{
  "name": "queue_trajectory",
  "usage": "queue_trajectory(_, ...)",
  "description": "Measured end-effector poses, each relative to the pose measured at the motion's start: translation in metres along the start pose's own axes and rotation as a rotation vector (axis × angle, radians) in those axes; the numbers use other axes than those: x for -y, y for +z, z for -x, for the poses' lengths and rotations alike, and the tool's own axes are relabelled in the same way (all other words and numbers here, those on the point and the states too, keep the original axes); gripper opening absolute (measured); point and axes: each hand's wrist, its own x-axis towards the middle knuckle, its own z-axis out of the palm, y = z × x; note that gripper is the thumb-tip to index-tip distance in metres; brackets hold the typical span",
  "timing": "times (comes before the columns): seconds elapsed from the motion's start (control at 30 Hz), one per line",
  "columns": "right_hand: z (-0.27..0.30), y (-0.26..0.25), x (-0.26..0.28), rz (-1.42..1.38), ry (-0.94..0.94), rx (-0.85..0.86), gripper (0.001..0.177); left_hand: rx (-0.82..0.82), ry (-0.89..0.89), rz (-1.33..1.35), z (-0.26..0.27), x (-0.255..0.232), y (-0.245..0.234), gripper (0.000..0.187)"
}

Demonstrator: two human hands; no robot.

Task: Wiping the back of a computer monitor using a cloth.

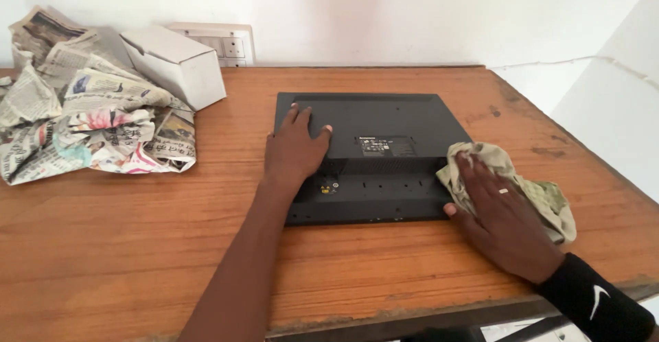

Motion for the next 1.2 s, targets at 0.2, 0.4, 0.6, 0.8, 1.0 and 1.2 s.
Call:
queue_trajectory(0.2,-0.012,0.018,-0.05,-0.429,0.452,0.082,0.091,-0.042,-0.038,-0.017,0.005,-0.006,-0.003,0.07)
queue_trajectory(0.4,-0.075,-0.013,-0.006,-0.599,0.625,0.234,0.088,-0.06,-0.037,-0.039,0.01,-0.008,-0.003,0.068)
queue_trajectory(0.6,-0.167,0.04,-0.09,-0.721,0.583,0.264,0.084,-0.052,-0.041,-0.07,0.009,-0.01,-0.007,0.068)
queue_trajectory(0.8,-0.237,0.111,-0.172,-0.777,0.469,0.162,0.085,-0.063,-0.036,-0.035,0.01,-0.009,-0.008,0.065)
queue_trajectory(1.0,-0.223,0.1,-0.166,-0.856,0.329,0.16,0.088,-0.062,-0.054,0.002,0.009,-0.007,-0.008,0.066)
queue_trajectory(1.2,-0.157,0.038,-0.087,-0.87,0.474,0.196,0.085,0.013,-0.085,0.046,0.007,-0.006,-0.013,0.07)
